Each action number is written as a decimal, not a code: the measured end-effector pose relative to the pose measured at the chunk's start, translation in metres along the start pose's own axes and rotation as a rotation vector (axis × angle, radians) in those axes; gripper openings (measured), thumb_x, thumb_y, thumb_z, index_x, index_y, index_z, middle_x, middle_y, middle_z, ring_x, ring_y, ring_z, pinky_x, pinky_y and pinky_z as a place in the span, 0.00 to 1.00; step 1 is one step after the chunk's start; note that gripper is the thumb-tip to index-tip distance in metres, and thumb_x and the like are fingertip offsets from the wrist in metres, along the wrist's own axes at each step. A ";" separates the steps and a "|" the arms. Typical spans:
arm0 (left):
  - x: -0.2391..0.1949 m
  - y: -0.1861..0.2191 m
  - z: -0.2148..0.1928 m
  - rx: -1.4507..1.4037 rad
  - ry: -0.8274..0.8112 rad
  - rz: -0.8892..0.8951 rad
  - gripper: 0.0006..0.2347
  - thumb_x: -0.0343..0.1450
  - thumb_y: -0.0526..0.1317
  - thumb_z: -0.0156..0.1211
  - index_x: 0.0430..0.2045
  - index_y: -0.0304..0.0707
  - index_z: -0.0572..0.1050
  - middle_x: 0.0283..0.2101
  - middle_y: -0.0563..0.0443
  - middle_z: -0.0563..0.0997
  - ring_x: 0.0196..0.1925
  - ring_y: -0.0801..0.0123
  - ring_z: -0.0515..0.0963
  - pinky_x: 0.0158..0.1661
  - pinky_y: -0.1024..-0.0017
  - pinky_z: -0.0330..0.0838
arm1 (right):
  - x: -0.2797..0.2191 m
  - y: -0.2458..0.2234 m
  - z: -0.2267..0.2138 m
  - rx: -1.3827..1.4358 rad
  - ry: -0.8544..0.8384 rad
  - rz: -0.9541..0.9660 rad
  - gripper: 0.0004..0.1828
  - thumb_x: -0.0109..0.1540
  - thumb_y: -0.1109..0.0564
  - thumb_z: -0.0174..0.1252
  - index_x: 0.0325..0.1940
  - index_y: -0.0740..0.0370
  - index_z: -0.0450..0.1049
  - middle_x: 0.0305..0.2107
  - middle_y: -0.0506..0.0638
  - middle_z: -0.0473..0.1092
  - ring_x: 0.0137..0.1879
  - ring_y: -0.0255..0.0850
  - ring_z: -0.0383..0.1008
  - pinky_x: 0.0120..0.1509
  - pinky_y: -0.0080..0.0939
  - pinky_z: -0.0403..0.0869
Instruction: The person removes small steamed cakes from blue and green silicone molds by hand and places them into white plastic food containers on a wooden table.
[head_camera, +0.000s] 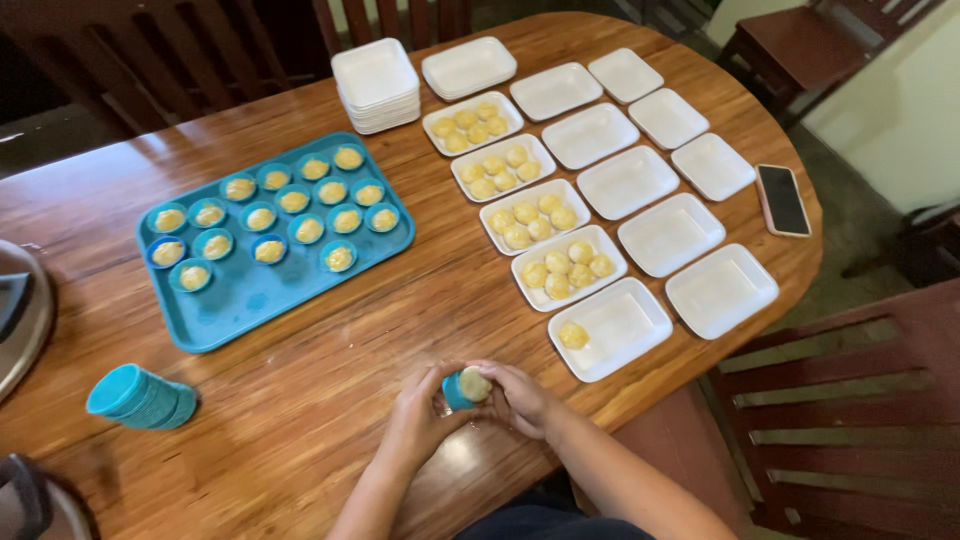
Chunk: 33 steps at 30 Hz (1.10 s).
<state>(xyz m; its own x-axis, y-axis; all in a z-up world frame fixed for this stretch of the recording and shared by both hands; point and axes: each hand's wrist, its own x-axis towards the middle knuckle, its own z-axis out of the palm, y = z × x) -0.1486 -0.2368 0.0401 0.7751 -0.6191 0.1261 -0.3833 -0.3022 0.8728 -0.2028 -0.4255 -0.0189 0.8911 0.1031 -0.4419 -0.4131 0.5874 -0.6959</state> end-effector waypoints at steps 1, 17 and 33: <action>-0.001 0.000 0.001 -0.016 -0.004 -0.027 0.24 0.59 0.47 0.80 0.48 0.52 0.77 0.43 0.56 0.83 0.36 0.71 0.80 0.36 0.75 0.73 | -0.006 -0.002 -0.001 0.194 0.035 0.124 0.19 0.70 0.53 0.44 0.61 0.60 0.73 0.50 0.59 0.76 0.53 0.49 0.78 0.49 0.47 0.80; -0.019 -0.045 -0.019 0.023 0.144 -0.329 0.31 0.54 0.45 0.84 0.53 0.55 0.79 0.33 0.61 0.80 0.24 0.78 0.72 0.32 0.80 0.71 | -0.023 -0.091 -0.185 -0.869 0.900 -0.164 0.27 0.59 0.51 0.64 0.62 0.50 0.71 0.59 0.45 0.73 0.59 0.40 0.73 0.65 0.40 0.69; -0.043 -0.074 -0.030 -0.079 0.332 -0.422 0.32 0.56 0.38 0.80 0.57 0.48 0.76 0.35 0.56 0.75 0.30 0.78 0.73 0.34 0.81 0.72 | 0.001 -0.040 -0.275 -0.670 0.970 -0.356 0.21 0.61 0.59 0.56 0.60 0.57 0.74 0.49 0.53 0.76 0.52 0.41 0.76 0.55 0.38 0.73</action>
<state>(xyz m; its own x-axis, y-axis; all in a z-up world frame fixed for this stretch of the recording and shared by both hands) -0.1381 -0.1663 -0.0160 0.9754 -0.1897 -0.1124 0.0250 -0.4114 0.9111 -0.2369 -0.6699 -0.1469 0.5835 -0.7853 -0.2069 -0.4454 -0.0965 -0.8901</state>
